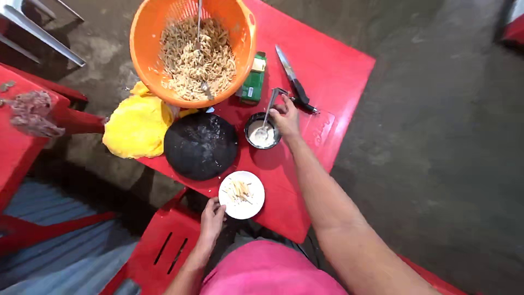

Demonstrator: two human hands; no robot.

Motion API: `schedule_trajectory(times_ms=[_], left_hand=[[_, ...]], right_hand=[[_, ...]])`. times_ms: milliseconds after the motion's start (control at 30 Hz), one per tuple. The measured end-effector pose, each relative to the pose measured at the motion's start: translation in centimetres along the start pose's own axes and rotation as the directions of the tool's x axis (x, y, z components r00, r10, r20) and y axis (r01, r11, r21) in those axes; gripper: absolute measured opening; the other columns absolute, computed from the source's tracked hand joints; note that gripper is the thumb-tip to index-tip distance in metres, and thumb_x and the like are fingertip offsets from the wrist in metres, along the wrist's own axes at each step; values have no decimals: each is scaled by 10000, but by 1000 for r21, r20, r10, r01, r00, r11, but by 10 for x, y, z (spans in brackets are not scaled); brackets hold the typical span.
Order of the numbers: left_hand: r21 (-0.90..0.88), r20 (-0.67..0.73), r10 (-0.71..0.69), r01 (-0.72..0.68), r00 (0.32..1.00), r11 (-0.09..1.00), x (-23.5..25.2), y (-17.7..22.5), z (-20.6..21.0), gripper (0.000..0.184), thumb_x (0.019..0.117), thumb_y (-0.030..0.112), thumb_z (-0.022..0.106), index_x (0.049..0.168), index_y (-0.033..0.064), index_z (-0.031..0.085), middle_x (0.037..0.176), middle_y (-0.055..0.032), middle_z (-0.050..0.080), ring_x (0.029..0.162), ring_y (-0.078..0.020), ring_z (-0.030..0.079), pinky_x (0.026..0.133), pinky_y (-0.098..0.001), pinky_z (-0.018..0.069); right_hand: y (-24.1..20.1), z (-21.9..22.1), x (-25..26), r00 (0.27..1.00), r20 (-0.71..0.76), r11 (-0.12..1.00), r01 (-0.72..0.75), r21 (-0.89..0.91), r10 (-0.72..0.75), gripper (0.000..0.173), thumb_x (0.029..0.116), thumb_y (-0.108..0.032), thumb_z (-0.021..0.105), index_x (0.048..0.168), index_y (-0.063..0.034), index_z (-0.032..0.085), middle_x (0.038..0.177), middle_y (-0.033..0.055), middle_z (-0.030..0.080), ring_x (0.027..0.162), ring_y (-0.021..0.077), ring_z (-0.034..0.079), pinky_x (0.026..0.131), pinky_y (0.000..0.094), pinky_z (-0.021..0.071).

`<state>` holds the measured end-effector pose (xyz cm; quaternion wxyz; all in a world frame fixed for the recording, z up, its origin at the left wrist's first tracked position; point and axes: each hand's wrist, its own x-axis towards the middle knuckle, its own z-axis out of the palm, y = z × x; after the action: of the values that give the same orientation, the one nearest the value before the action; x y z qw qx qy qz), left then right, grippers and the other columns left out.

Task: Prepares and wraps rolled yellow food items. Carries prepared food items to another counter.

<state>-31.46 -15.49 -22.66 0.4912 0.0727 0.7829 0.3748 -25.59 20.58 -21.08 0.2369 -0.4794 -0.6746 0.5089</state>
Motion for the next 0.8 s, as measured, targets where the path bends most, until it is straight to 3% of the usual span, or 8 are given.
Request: schedule_trajectory(times_ms=[167, 267, 333, 433, 500, 600, 733, 800], left_hand=[[-34, -26, -15, 14, 1000, 999, 8, 1, 6, 252, 1013, 68, 588, 1239, -44, 604, 992, -154, 698, 775, -196, 704, 690, -369, 610], [-87, 17, -4, 5, 1000, 996, 8, 2, 5, 217, 1002, 43, 591, 1194, -54, 617, 962, -138, 701, 740, -175, 697, 674, -341, 607], [-118, 29, 3, 0, 1000, 993, 8, 2, 5, 203, 998, 30, 593, 1180, -56, 620, 956, -134, 702, 735, -170, 697, 675, -337, 608], [-147, 25, 21, -17, 999, 989, 6, 3, 7, 181, 997, 28, 589, 1157, -49, 624, 964, -132, 700, 744, -179, 695, 662, -338, 606], [-163, 27, 25, -20, 999, 986, 6, 4, 7, 181, 998, 25, 584, 1159, -48, 623, 968, -131, 696, 746, -180, 692, 660, -337, 604], [-178, 39, 40, -33, 998, 983, 7, 7, 10, 172, 988, 10, 582, 1144, -48, 623, 942, -118, 695, 738, -170, 691, 658, -324, 603], [-131, 61, 35, -27, 998, 991, 12, 15, 16, 185, 991, 14, 588, 1160, -56, 618, 939, -123, 700, 736, -159, 693, 659, -319, 600], [-102, 89, 46, -36, 995, 994, 16, 20, 17, 202, 991, 21, 589, 1173, -63, 615, 956, -133, 697, 751, -167, 696, 678, -331, 605]], right_hand=[[4, 4, 17, 999, 19, 986, 32, 165, -35, 651, 942, -102, 683, 1515, 28, 403, 1100, 197, 699, 946, 224, 699, 894, 408, 580], [-7, -8, 8, 987, 61, 987, 142, 74, -147, 357, 980, -106, 607, 1279, 88, 595, 1113, 206, 687, 968, 229, 690, 900, 410, 576], [-14, -20, -7, 972, 77, 975, 221, 10, -221, 252, 1012, -113, 566, 1143, 78, 666, 994, 159, 706, 836, 160, 672, 798, 357, 566], [-12, -46, -49, 959, 118, 966, 259, -6, -257, 190, 1022, -121, 586, 1135, 14, 658, 882, 122, 684, 622, 133, 612, 590, 297, 555], [-7, -64, -69, 964, 148, 974, 227, -24, -221, 202, 1007, -81, 610, 1178, 23, 641, 944, 150, 691, 667, 171, 648, 639, 345, 591], [-4, -80, -81, 981, 145, 965, 158, -210, -129, 141, 976, -55, 653, 1073, 42, 689, 890, 149, 713, 661, 193, 674, 655, 394, 604], [-15, -85, -91, 963, 271, 736, 189, -650, -8, 183, 1016, -85, 598, 1132, -2, 714, 1012, 221, 719, 945, 410, 699, 861, 618, 537], [-16, -80, -96, 958, 284, 655, 235, -718, -33, 207, 1008, -34, 564, 1162, 0, 699, 1084, 235, 705, 1006, 437, 690, 855, 634, 535]])
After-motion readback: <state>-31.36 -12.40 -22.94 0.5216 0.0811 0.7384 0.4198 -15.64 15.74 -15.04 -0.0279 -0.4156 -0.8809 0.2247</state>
